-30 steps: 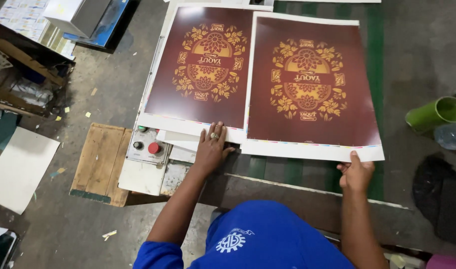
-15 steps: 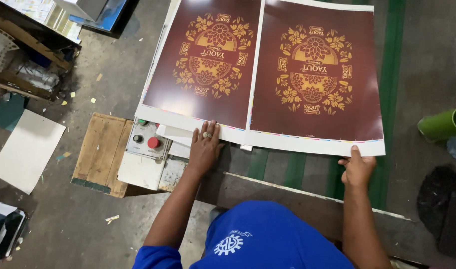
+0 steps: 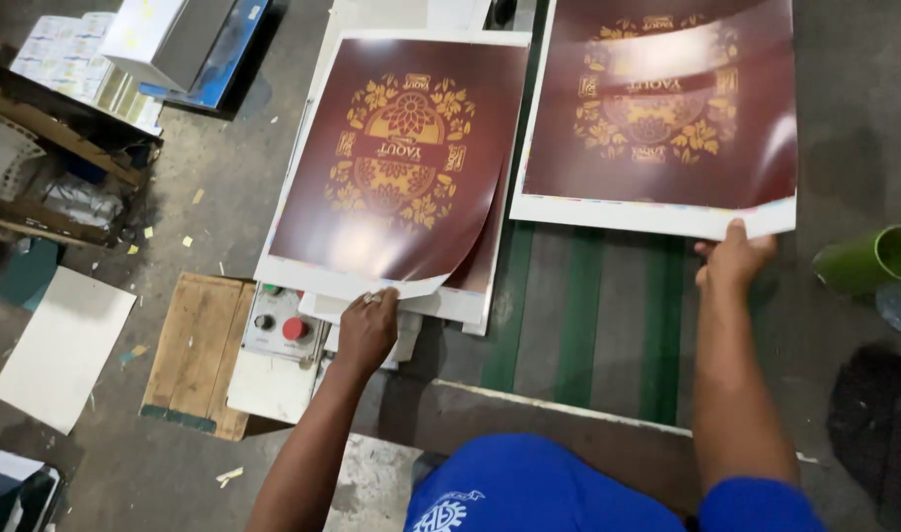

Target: The person repeatedly picks up large printed sheets from a stack on a machine, flips them over, and places them onto a separate pile. The sheets feature a maroon background with a gold decorative design. The person also briefly handles a green cup near the end of the clip.

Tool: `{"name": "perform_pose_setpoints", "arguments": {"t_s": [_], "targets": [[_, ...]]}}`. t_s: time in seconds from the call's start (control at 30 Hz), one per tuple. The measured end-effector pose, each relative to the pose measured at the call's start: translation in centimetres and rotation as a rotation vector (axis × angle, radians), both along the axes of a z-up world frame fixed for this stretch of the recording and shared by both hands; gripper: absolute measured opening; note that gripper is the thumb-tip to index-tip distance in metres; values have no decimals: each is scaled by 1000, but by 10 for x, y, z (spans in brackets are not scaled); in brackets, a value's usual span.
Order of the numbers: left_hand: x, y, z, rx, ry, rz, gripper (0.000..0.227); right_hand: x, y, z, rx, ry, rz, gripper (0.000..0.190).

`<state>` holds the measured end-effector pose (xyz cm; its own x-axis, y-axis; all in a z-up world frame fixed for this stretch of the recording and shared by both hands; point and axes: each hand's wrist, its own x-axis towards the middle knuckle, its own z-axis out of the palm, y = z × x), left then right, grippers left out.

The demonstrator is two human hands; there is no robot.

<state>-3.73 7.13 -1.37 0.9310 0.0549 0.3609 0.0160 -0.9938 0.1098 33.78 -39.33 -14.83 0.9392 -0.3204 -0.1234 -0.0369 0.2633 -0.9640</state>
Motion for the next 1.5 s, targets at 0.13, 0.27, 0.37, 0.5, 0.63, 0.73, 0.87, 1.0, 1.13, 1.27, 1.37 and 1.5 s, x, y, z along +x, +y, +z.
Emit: {"name": "perform_pose_setpoints", "arguments": {"t_s": [0.13, 0.27, 0.37, 0.5, 0.63, 0.73, 0.87, 1.0, 1.13, 1.27, 1.37, 1.5], "targets": [[5, -8, 15, -37, 124, 82, 12, 84, 27, -1, -46, 3, 52, 35], [7, -9, 10, -9, 14, 17, 19, 172, 53, 2, -75, 56, 188, 31], [12, -10, 11, -59, 18, 41, 24, 236, 58, -4, -49, 75, 290, 33], [10, -13, 20, -195, -6, 88, 23, 259, 70, 0, -5, 121, 401, 47], [11, -17, 34, -163, -167, 92, 29, 131, 85, 27, -98, 132, 328, 71], [19, -33, 45, -178, -300, 14, 34, -4, 111, 47, -41, -15, 555, 39], [32, -75, 37, -285, -281, -331, 60, -174, 138, 94, -97, -55, 1108, 54], [37, -124, 26, -391, -261, -442, 48, -248, 126, 9, 348, 485, 1055, 42], [44, -123, 31, -382, -164, -452, 36, -241, 114, 10, 264, 300, 701, 24], [52, -67, -16, -172, -13, -294, 46, -204, 69, 65, 232, 115, 412, 30], [50, -21, -2, -82, 79, -162, 54, -177, 8, 53, 146, 21, 304, 32], [46, 20, 4, 39, 79, -135, 96, -136, -50, 42, 53, -48, 229, 36]]}}
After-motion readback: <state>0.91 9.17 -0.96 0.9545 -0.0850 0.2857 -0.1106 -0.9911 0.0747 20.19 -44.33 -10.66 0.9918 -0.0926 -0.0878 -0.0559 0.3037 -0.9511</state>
